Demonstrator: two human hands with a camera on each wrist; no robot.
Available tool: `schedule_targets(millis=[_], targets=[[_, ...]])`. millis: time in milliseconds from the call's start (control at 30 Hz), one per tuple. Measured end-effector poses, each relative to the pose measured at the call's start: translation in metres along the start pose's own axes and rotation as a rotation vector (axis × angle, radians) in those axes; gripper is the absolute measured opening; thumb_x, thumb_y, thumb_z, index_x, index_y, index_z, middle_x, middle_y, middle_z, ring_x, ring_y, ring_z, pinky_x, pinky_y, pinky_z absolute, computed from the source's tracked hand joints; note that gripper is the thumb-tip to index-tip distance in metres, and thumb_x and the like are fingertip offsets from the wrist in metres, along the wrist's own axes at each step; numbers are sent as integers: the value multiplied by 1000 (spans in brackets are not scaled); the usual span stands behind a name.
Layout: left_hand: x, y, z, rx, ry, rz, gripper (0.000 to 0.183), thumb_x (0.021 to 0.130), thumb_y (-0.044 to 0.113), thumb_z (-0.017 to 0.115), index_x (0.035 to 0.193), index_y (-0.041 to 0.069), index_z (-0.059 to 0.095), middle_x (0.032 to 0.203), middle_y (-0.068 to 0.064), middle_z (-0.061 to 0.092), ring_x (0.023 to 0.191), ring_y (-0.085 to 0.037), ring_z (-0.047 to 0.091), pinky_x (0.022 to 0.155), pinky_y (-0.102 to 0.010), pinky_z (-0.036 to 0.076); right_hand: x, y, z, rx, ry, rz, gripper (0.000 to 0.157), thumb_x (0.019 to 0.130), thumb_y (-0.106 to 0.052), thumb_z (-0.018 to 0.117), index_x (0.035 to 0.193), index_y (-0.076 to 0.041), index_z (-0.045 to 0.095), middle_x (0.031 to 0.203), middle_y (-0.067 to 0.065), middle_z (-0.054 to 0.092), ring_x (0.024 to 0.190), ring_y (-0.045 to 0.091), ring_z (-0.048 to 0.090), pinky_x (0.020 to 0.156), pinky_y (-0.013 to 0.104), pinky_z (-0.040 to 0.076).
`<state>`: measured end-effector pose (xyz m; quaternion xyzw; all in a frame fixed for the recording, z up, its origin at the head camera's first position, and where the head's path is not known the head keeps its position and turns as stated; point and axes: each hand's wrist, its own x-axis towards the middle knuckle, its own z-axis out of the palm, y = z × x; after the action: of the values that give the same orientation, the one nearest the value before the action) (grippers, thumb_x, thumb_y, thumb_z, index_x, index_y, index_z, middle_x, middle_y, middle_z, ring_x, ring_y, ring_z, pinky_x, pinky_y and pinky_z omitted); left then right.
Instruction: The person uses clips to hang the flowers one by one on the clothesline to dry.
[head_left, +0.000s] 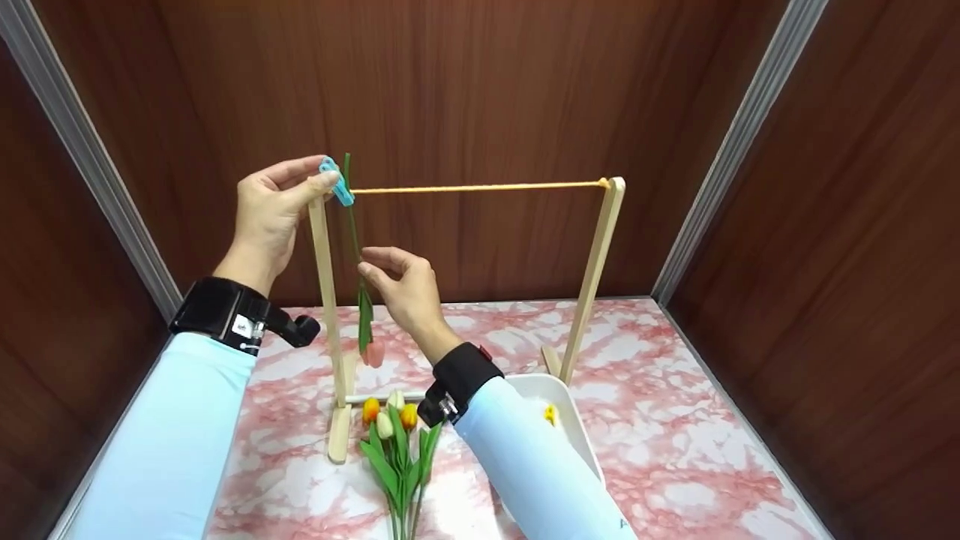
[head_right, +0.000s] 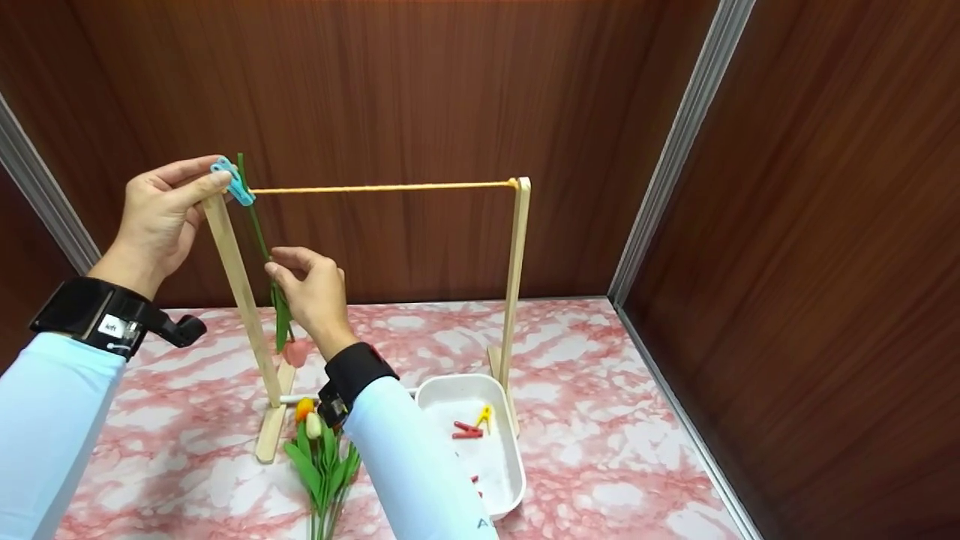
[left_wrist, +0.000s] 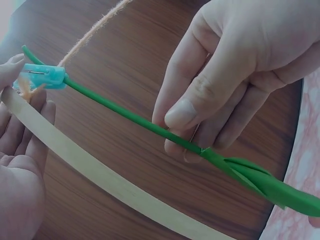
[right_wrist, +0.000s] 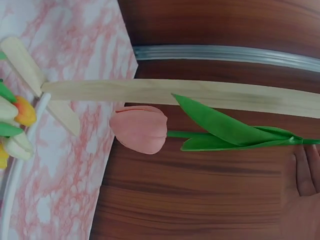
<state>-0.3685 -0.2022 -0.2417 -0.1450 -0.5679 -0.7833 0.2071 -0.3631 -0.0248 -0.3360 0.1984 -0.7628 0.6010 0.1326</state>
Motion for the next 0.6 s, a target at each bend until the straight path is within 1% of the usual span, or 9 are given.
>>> schedule_targets(millis=[133, 167, 300, 367, 467, 533, 600], targets=[[-1, -1, -1, -15, 6, 1, 16, 93, -1, 82, 99, 13, 86, 90, 5, 85, 82, -6, 79, 87, -23, 68, -2, 1, -6, 13, 9, -22, 26, 102, -14, 77, 127, -8, 80, 124, 7, 83, 124, 18, 75, 107, 34, 62], [-2, -1, -1, -8, 8, 4, 16, 93, -1, 83, 99, 14, 86, 90, 5, 85, 82, -6, 79, 88, -23, 68, -3, 1, -8, 13, 11, -25, 26, 102, -14, 77, 126, -8, 80, 124, 8, 83, 124, 18, 76, 107, 34, 62], [-5, -1, -2, -21, 21, -3, 14, 91, 1, 85, 101, 11, 86, 91, 4, 85, 83, -7, 80, 87, -22, 67, -6, 3, -18, 17, 20, -35, 24, 102, -14, 77, 125, -6, 80, 123, 10, 83, 122, 20, 76, 104, 35, 63], [-7, 0, -2, -23, 49, -10, 14, 90, 3, 87, 102, 10, 86, 91, 4, 86, 83, -6, 79, 83, -18, 66, -8, 5, -25, 14, 21, -41, 24, 102, -14, 77, 124, -6, 80, 122, 11, 83, 119, 22, 77, 102, 32, 63], [-10, 3, -4, -70, 113, -11, 14, 88, 4, 89, 101, 9, 86, 91, 3, 86, 82, -5, 79, 81, -17, 65, -12, 7, -36, 11, 27, -59, 23, 102, -15, 77, 122, -5, 81, 119, 13, 84, 113, 24, 80, 96, 28, 63], [-12, 6, -6, -123, 161, 5, 14, 87, 2, 90, 100, 7, 85, 90, 1, 86, 81, -7, 79, 81, -18, 66, -17, 9, -44, 7, 28, -74, 23, 101, -14, 78, 122, -4, 81, 116, 14, 84, 109, 26, 82, 92, 27, 63], [-15, 9, -9, -201, 201, 25, 15, 87, -3, 88, 101, 1, 84, 90, -4, 85, 81, -11, 81, 85, -23, 68, -22, 10, -52, 5, 28, -86, 22, 101, -15, 78, 121, -4, 81, 115, 15, 84, 107, 27, 82, 89, 24, 63]])
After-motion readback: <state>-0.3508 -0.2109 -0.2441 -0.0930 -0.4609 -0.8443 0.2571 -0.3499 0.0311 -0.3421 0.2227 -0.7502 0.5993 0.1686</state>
